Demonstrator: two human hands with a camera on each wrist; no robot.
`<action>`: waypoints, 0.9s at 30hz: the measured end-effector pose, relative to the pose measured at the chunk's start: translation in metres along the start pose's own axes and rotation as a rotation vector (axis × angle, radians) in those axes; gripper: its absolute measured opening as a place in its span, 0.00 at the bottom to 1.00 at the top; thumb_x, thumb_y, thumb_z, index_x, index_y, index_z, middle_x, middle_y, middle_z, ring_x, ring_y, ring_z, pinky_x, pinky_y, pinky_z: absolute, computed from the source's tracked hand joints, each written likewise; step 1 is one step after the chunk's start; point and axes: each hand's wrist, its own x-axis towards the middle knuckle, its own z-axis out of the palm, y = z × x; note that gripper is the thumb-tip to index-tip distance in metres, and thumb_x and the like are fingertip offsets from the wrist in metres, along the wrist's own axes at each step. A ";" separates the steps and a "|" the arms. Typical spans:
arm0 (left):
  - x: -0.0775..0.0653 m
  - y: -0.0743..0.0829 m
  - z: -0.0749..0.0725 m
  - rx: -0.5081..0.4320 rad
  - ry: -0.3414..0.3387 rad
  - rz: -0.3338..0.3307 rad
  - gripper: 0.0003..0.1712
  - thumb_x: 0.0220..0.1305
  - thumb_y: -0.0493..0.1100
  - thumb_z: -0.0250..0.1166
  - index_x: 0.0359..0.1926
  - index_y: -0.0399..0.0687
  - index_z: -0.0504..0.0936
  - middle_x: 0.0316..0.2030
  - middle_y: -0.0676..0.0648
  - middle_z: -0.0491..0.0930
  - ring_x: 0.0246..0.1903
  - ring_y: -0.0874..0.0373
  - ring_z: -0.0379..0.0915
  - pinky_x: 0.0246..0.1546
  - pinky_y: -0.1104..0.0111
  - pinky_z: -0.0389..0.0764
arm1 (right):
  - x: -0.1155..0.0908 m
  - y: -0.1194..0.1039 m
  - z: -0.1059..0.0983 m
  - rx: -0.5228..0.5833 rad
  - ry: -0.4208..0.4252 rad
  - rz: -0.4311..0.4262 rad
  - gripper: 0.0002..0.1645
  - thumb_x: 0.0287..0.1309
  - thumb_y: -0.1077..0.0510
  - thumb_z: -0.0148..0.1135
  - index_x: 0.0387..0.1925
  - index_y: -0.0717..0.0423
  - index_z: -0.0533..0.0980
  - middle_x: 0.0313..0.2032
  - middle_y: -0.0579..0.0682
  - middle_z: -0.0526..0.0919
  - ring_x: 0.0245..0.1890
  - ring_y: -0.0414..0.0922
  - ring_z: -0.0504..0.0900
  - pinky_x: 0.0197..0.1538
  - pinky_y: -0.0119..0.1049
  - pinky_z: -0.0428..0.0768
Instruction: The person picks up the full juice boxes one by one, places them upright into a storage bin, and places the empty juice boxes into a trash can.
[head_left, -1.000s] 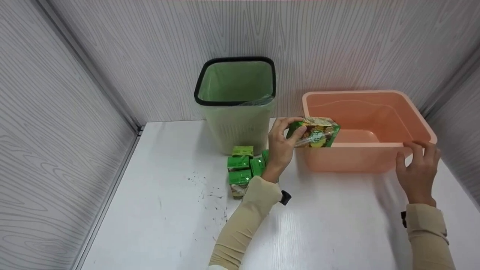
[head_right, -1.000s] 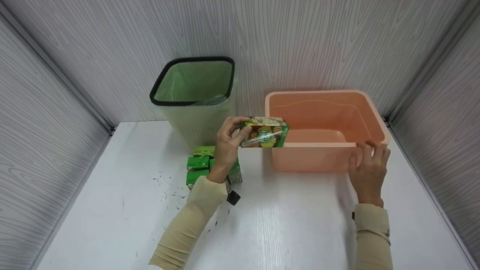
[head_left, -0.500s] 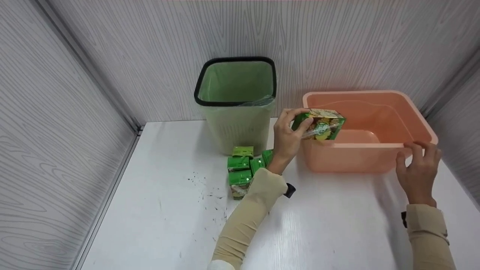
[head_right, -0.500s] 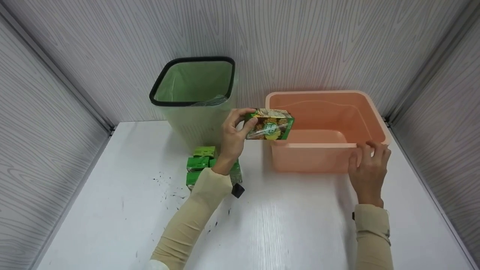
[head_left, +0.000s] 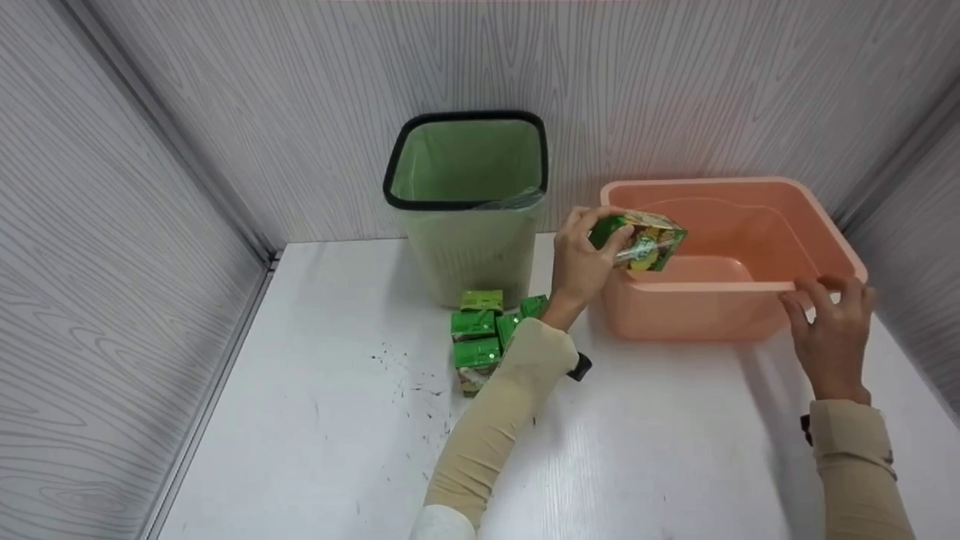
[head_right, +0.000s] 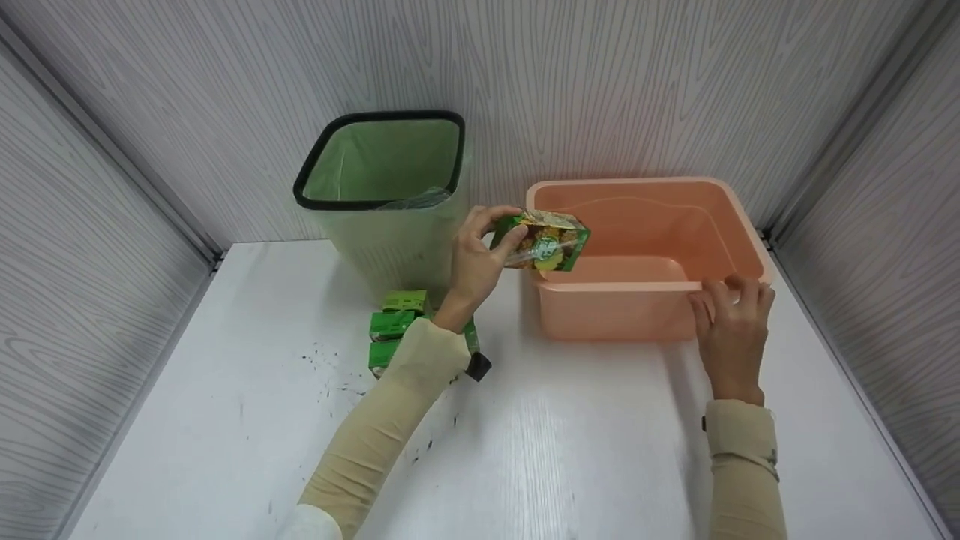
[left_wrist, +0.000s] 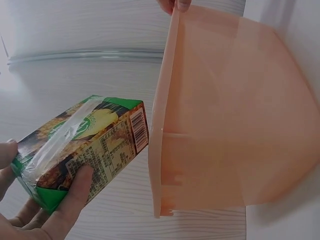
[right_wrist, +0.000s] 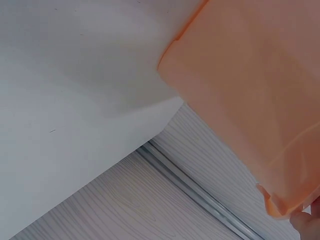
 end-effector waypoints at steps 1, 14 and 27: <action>0.001 0.000 0.001 0.004 -0.006 -0.002 0.13 0.66 0.39 0.71 0.49 0.39 0.86 0.41 0.43 0.76 0.45 0.55 0.75 0.48 0.75 0.75 | 0.000 0.000 0.000 -0.001 0.001 -0.001 0.19 0.50 0.71 0.74 0.45 0.69 0.79 0.46 0.74 0.72 0.46 0.72 0.66 0.48 0.68 0.64; 0.025 0.005 0.012 0.075 -0.106 0.027 0.12 0.65 0.40 0.72 0.48 0.41 0.86 0.44 0.42 0.78 0.45 0.54 0.76 0.46 0.75 0.73 | 0.002 -0.008 -0.007 0.000 0.001 -0.002 0.18 0.49 0.70 0.75 0.43 0.68 0.80 0.45 0.74 0.72 0.45 0.72 0.67 0.47 0.66 0.64; 0.031 0.016 0.028 0.209 -0.191 0.004 0.11 0.66 0.44 0.71 0.47 0.47 0.88 0.46 0.47 0.81 0.49 0.55 0.74 0.50 0.73 0.72 | -0.008 -0.006 -0.009 -0.053 0.007 -0.031 0.19 0.50 0.67 0.76 0.45 0.66 0.81 0.46 0.72 0.74 0.45 0.72 0.69 0.40 0.68 0.68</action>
